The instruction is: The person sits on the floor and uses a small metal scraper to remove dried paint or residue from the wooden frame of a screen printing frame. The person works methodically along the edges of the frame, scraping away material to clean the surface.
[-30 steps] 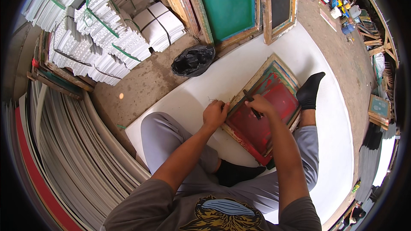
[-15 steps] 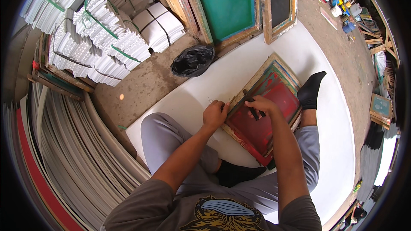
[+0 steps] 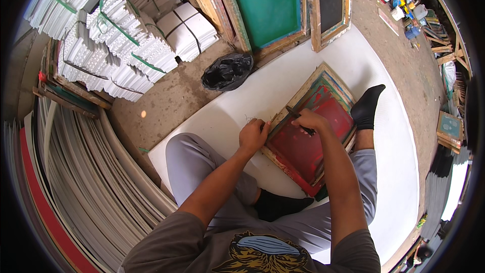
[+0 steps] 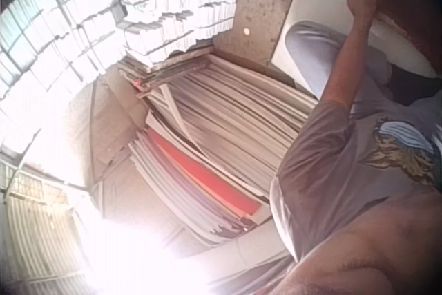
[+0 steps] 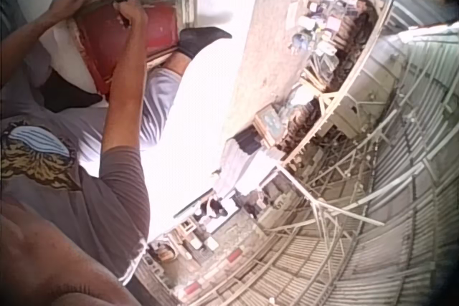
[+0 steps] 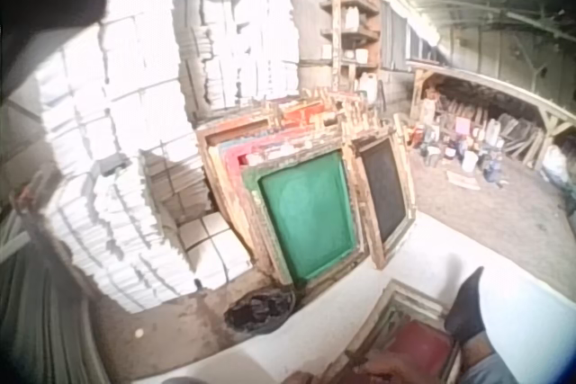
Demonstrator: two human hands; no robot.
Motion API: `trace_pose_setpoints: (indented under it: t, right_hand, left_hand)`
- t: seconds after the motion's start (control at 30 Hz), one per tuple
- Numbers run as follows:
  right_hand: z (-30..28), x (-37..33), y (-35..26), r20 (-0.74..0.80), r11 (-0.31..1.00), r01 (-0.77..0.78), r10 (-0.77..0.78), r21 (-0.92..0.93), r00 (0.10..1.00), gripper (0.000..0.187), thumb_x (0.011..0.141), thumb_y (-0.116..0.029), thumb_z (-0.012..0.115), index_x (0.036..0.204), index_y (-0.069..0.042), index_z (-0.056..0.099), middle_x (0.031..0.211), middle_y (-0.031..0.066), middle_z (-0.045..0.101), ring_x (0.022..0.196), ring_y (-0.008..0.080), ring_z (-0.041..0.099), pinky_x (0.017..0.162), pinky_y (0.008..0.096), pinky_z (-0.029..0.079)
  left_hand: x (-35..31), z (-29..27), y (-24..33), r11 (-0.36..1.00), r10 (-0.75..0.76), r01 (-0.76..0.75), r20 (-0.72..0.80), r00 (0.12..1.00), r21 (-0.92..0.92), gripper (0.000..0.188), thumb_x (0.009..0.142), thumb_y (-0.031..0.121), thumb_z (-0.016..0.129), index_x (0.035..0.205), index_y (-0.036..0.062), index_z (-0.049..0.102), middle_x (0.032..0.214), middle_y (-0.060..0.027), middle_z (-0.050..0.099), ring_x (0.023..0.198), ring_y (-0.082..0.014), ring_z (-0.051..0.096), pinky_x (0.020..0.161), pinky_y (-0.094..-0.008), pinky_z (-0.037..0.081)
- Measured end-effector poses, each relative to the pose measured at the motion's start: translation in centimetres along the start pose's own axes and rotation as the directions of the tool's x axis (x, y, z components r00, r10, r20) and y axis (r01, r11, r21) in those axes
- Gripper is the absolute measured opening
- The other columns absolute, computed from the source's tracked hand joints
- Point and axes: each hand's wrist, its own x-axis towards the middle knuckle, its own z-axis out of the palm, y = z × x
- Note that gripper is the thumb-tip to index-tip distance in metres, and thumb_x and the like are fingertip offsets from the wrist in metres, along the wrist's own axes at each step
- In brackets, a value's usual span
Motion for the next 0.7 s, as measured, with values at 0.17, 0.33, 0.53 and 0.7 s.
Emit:
trace_pose_setpoints:
  t: [0.17, 0.33, 0.53, 0.7]
  right_hand:
    - [1.6, -0.2, -0.1, -0.018, 0.982, -0.032, 0.036, 0.184, 0.999, 0.025, 0.091, -0.021, 0.072, 0.086, 0.002, 0.064, 0.067, 0.0099, 0.064, 0.052, 0.0196, 0.064, 0.044, 0.0347, 0.051]
    - [3.2, -0.2, -0.2, -0.214, 0.997, 0.022, -0.004, 0.079, 0.977, 0.023, 0.084, -0.011, 0.06, 0.071, 0.007, 0.064, 0.059, 0.0167, 0.064, 0.048, 0.0261, 0.064, 0.043, 0.0396, 0.051]
    - [4.5, -2.1, -2.2, -0.34, 1.0, -0.003, 0.006, 0.011, 0.941, 0.027, 0.085, -0.011, 0.055, 0.065, 0.007, 0.06, 0.057, 0.0178, 0.063, 0.044, 0.0253, 0.063, 0.041, 0.0395, 0.05]
    - [5.1, -1.0, -1.2, -0.423, 0.996, -0.007, -0.032, -0.09, 0.906, 0.026, 0.087, -0.013, 0.057, 0.077, 0.008, 0.068, 0.067, 0.0228, 0.069, 0.058, 0.0322, 0.072, 0.053, 0.044, 0.058]
  left_hand:
    - [-0.1, -0.1, 0.1, 1.0, 0.0, 0.0, 0.0, 1.0, -0.007, 0.042, 0.102, 0.042, 0.06, 0.092, 0.004, 0.074, 0.092, -0.0147, 0.07, 0.085, -0.036, 0.069, 0.077, -0.0468, 0.054]
    - [0.1, 0.4, -0.1, 1.0, 0.015, -0.015, -0.004, 1.0, 0.002, 0.04, 0.102, 0.041, 0.06, 0.092, 0.0045, 0.074, 0.093, -0.0147, 0.07, 0.086, -0.0365, 0.069, 0.077, -0.0471, 0.055]
    - [0.0, 0.4, 0.0, 1.0, 0.014, -0.014, -0.024, 1.0, 0.012, 0.04, 0.102, 0.04, 0.06, 0.091, 0.0047, 0.073, 0.095, -0.0149, 0.07, 0.087, -0.0372, 0.069, 0.078, -0.0483, 0.055]
    - [0.2, 0.4, -0.1, 1.0, 0.016, -0.016, -0.003, 1.0, 0.022, 0.04, 0.102, 0.04, 0.06, 0.092, 0.0045, 0.073, 0.096, -0.0155, 0.07, 0.088, -0.0378, 0.069, 0.078, -0.0484, 0.055]
